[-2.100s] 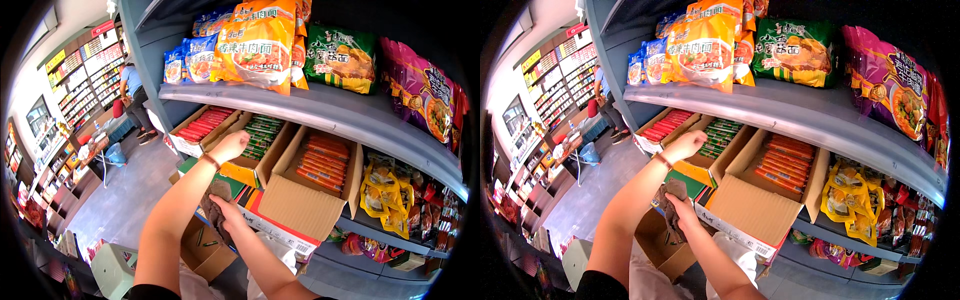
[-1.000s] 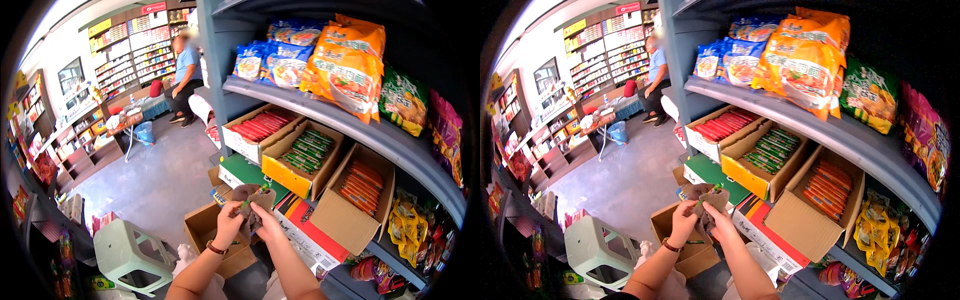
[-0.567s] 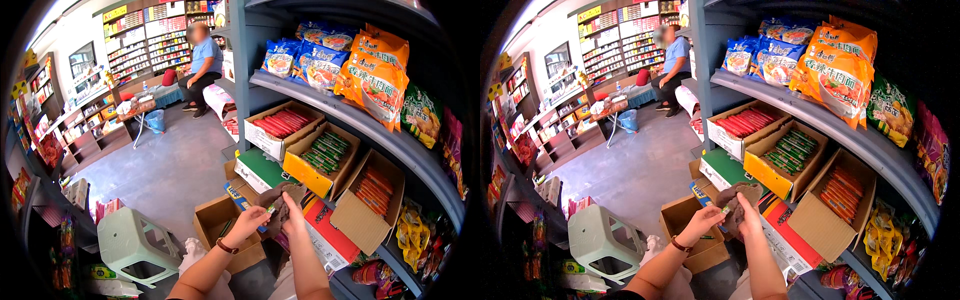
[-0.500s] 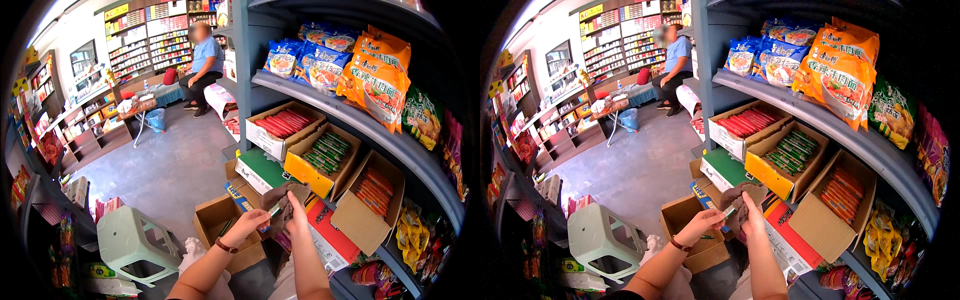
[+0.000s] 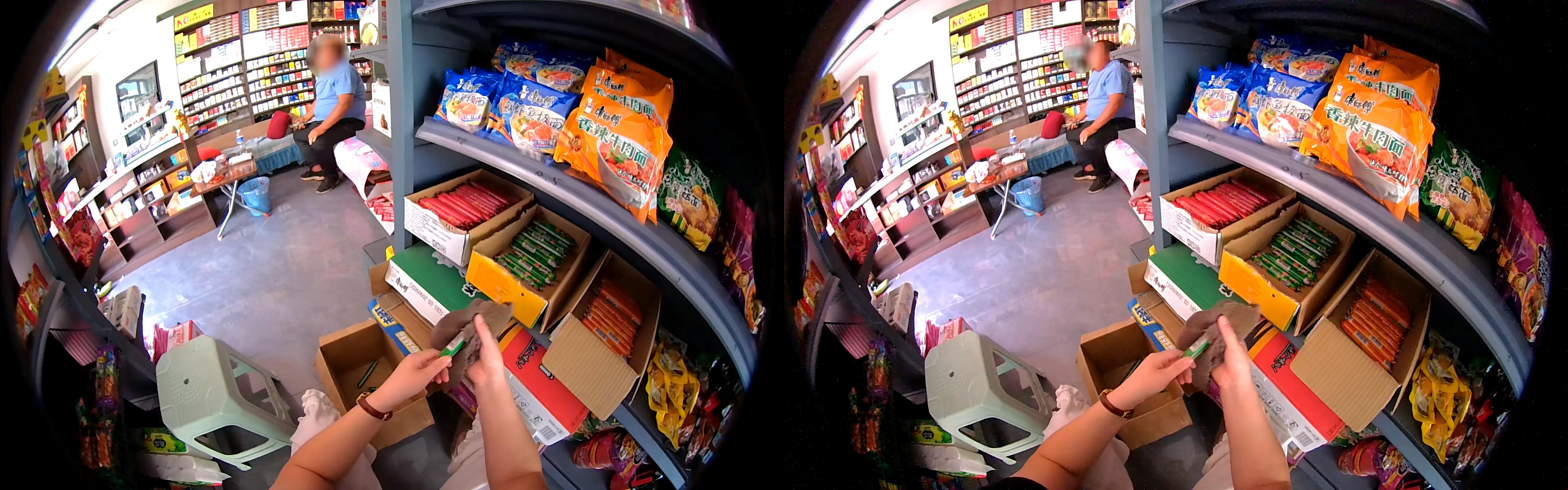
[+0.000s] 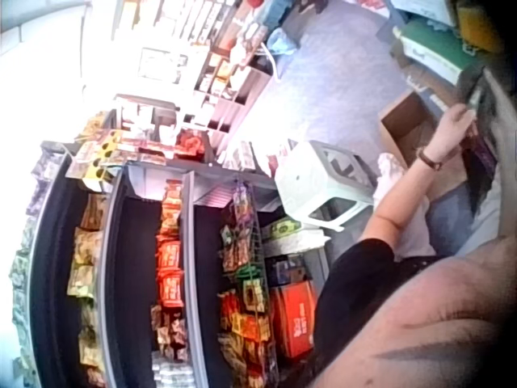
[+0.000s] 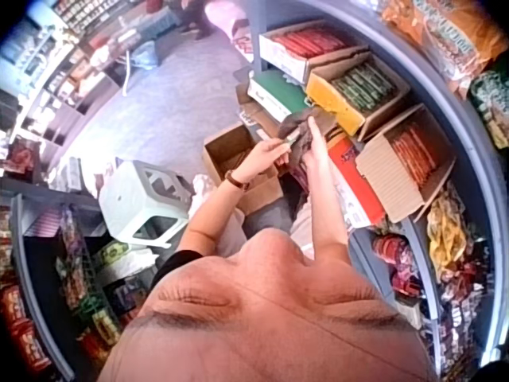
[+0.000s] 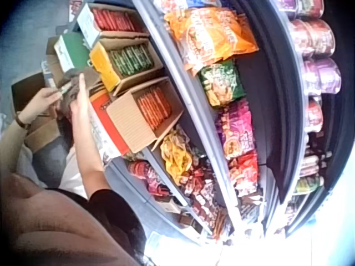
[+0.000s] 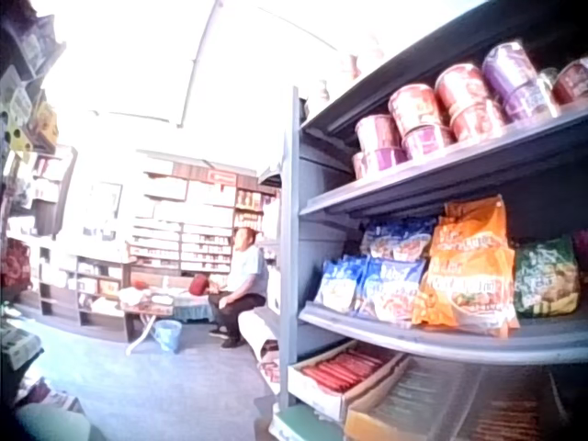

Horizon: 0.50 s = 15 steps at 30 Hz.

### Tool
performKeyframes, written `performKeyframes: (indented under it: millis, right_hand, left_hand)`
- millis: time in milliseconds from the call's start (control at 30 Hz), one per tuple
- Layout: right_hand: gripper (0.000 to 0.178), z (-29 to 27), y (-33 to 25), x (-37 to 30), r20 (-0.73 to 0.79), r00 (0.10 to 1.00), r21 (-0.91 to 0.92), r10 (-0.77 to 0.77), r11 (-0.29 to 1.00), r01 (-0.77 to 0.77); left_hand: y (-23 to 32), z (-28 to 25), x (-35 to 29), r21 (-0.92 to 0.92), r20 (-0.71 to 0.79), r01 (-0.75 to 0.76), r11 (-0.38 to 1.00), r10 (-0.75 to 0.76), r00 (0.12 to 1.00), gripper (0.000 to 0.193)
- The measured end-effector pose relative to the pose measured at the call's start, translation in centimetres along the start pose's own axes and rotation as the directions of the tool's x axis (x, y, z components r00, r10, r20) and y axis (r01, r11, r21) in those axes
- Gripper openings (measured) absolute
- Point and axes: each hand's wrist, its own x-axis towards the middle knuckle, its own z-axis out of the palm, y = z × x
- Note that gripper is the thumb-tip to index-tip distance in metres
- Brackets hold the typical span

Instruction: The person sits on the floor in a store aisle and wipes small green packaged items with a cloth. They pick up each item from a cardboard box on their lap, wipe it, and place it back into the box.

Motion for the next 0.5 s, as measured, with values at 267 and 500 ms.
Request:
performKeyframes:
  millis: [267,500]
  right_hand:
    - [0.041,1.4,2.6,-1.2,0.085,0.982,-0.196,0.166,0.970,-0.147]
    - [0.036,-0.8,0.5,0.9,-0.036,0.985,-0.028,0.166,0.985,-0.167]
  left_hand:
    - [0.4,0.8,0.1,0.761,-0.317,-0.119,0.638,0.526,0.789,0.020]
    - [0.8,-0.2,-0.2,0.404,-0.463,-0.275,0.872,0.455,0.761,0.026]
